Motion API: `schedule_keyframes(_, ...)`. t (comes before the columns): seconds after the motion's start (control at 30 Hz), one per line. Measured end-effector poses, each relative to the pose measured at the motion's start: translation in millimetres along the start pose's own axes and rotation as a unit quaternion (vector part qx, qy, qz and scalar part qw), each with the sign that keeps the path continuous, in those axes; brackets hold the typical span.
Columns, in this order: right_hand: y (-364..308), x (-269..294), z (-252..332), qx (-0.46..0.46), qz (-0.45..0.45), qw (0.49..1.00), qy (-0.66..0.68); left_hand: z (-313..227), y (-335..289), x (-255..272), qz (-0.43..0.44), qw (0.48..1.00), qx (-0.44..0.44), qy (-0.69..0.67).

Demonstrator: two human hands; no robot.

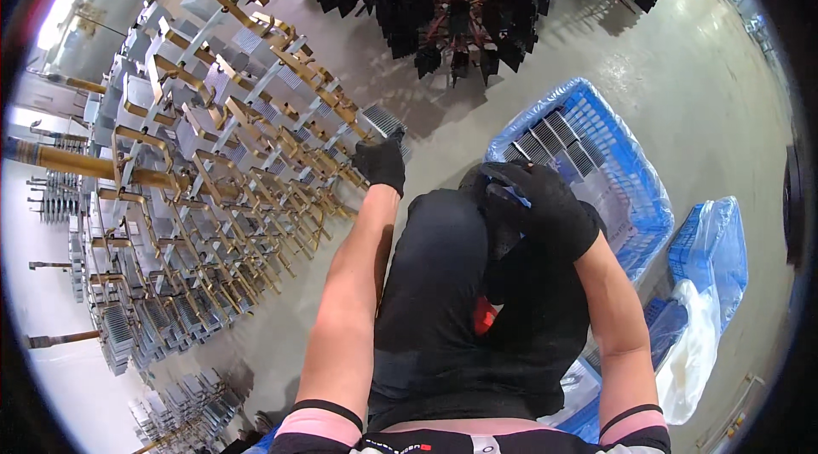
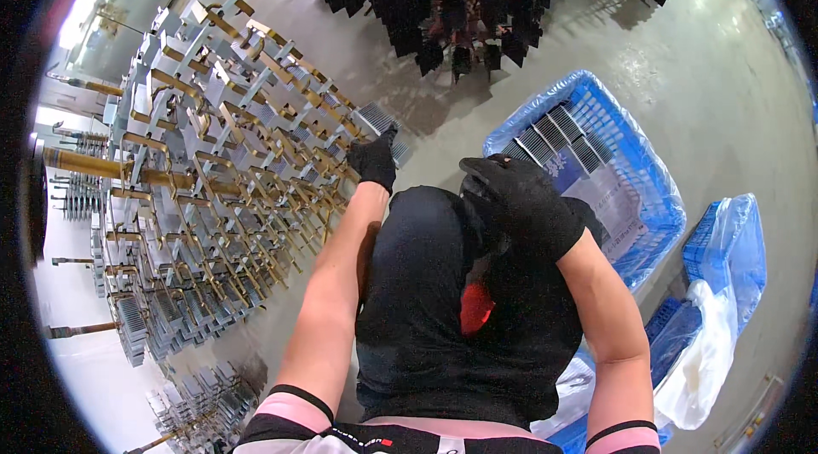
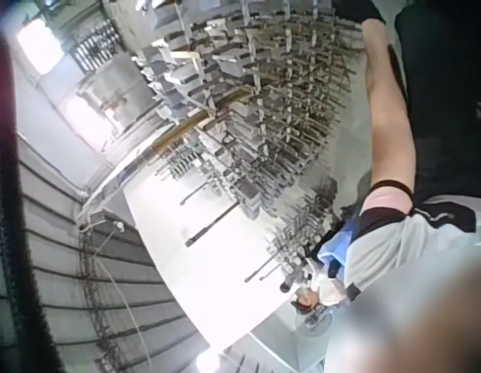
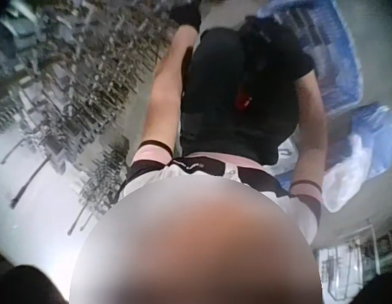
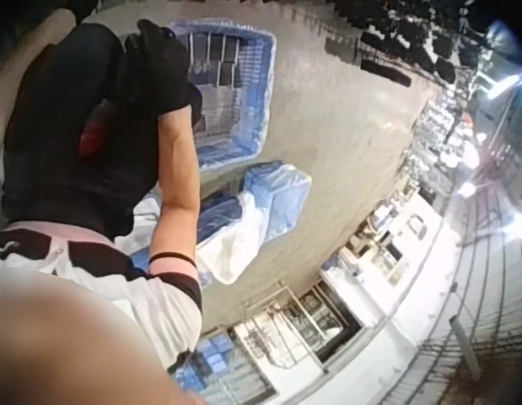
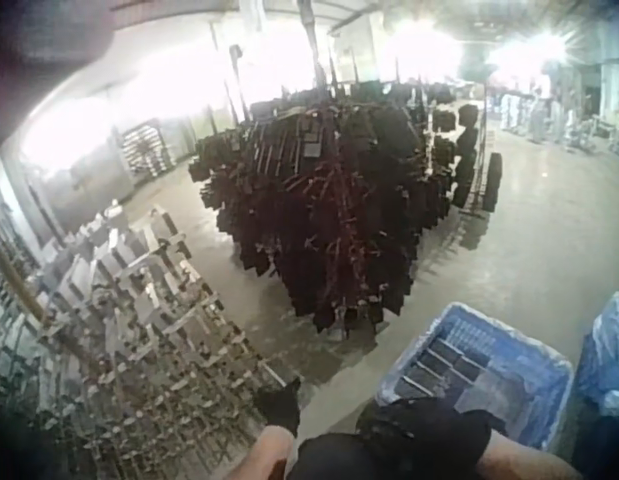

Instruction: Packing manufactured metal components from a storage rack into a plastic shipping crate.

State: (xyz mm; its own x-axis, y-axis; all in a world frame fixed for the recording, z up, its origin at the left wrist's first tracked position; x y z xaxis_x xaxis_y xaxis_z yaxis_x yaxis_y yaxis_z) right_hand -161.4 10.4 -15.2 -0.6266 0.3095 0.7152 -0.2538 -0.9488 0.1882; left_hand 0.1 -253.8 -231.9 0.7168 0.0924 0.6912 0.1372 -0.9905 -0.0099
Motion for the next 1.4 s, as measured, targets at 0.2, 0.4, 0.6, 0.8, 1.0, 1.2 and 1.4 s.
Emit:
schedule_keyframes(0.2,-7,9,-5,0.019,-0.037,0.999,-0.012,36,2,-46,0.092,0.978,0.151,-0.112)
schedule_keyframes(0.4,8,-4,25,0.085,-0.057,0.995,0.007,96,59,-49,0.121,0.904,0.178,-0.370)
schedule_keyframes(0.6,-8,-2,-15,0.041,-0.057,0.997,-0.014,28,-11,-31,0.099,0.968,0.144,-0.182)
schedule_keyframes(0.8,-4,-11,-12,0.022,-0.019,0.999,-0.021,-2,-13,-7,0.033,0.989,0.024,0.142)
schedule_keyframes(1.0,2,14,-12,-0.037,-0.052,0.998,-0.007,-27,-57,-39,0.320,0.884,-0.329,-0.084)
schedule_keyframes(1.2,-5,11,-65,-0.151,-0.224,0.963,0.003,-89,-69,-18,0.342,0.857,-0.301,-0.239)
schedule_keyframes(1.4,-9,50,-51,-0.131,-0.310,0.837,0.431,-284,-240,145,0.087,0.720,-0.680,-0.111)
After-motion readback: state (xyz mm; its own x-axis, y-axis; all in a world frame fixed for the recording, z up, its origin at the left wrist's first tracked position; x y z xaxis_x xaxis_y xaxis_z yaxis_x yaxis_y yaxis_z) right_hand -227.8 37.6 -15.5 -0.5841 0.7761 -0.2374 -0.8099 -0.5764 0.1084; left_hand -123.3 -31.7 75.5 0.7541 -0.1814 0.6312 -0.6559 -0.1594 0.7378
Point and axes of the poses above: each hand's wrist, its own y-axis towards the middle knuckle, its own x-axis out of the back of the hand, z = x × y, the point moved 10 cm from there along y, towards the middle knuckle, and after that the axes turned 3 degrees about -z, right-handed, at the moved point
